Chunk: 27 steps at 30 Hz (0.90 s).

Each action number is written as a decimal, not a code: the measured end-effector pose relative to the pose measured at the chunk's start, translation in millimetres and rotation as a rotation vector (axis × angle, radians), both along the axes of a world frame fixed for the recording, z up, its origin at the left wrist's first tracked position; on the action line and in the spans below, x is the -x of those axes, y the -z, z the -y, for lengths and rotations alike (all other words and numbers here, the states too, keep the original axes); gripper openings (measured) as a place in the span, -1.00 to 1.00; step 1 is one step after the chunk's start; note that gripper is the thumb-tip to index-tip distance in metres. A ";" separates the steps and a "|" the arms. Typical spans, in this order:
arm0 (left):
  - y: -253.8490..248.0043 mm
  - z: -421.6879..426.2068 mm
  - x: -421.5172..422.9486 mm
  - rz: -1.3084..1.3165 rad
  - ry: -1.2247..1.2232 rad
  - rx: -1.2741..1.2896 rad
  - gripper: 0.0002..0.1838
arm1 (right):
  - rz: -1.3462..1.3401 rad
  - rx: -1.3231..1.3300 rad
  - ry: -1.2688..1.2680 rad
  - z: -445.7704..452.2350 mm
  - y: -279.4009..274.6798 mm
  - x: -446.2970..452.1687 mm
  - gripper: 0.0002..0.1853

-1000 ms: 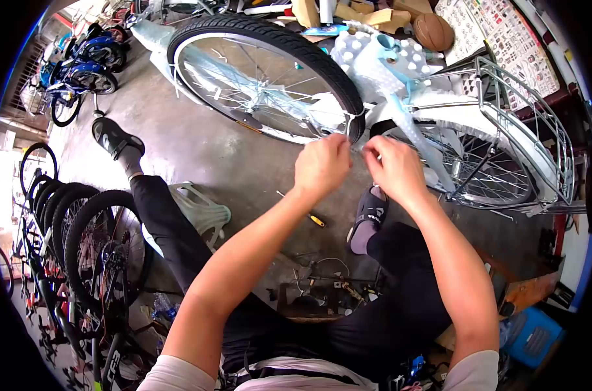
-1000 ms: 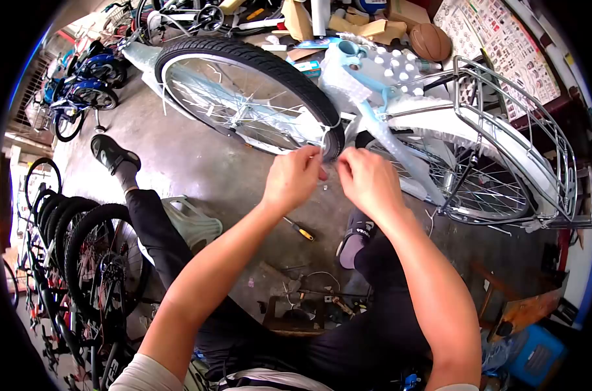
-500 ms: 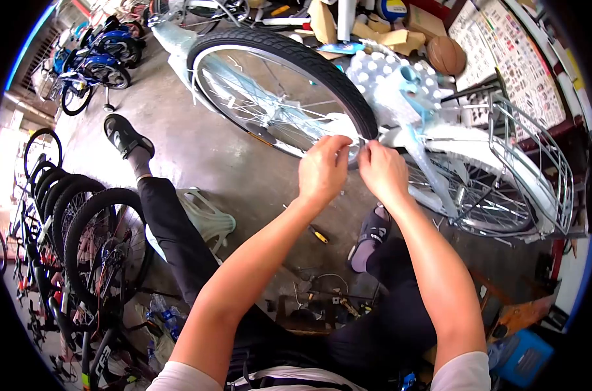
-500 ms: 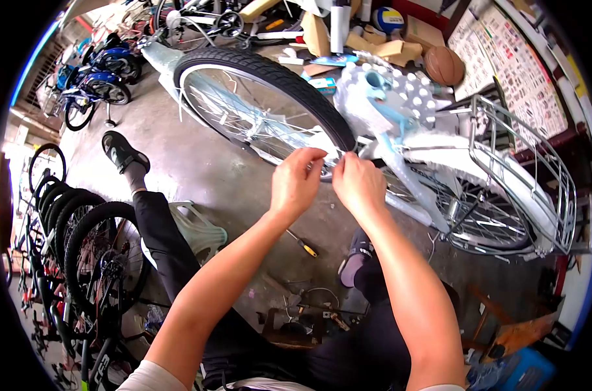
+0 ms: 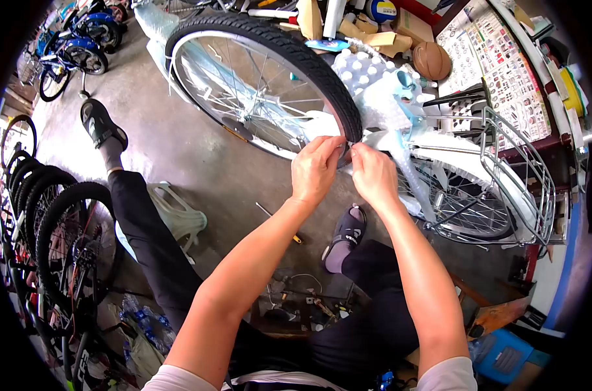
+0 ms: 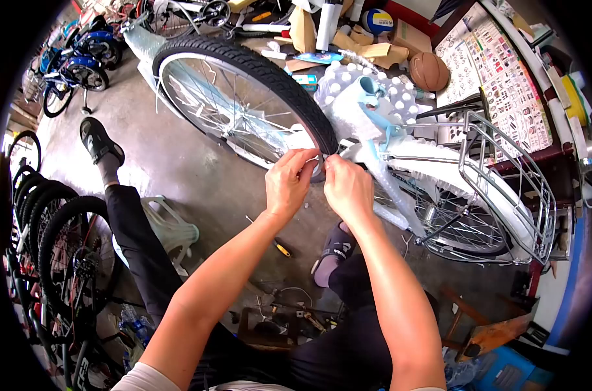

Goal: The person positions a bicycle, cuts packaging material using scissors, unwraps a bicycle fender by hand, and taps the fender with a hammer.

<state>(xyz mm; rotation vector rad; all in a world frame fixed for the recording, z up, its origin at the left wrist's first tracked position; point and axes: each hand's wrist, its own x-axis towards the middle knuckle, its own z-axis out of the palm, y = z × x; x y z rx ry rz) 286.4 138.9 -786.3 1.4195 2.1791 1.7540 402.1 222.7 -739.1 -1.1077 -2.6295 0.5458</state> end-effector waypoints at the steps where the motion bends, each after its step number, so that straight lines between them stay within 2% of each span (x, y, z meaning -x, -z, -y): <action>1: 0.7 0.2 -0.6 0.013 -0.007 0.005 -0.80 | 0.007 -0.008 -0.012 0.2 -1.9 -0.2 -0.80; 3: 1.9 -1.6 0.4 0.067 0.008 -0.001 -0.81 | -0.016 -0.019 -0.019 1.6 -9.2 0.0 -0.83; 5: 5.7 -4.8 3.4 0.074 0.004 -0.013 -0.80 | 0.038 -0.167 -0.103 2.2 -17.3 1.5 -0.87; 15: 16.8 -15.0 -2.6 0.239 0.012 -0.066 -0.80 | -0.069 -0.219 -0.186 -6.9 -8.1 -2.3 -0.89; 27: 18.3 -18.0 -4.0 0.241 -0.017 -0.090 -0.81 | -0.093 -0.244 -0.195 -5.5 -4.8 -6.3 -0.89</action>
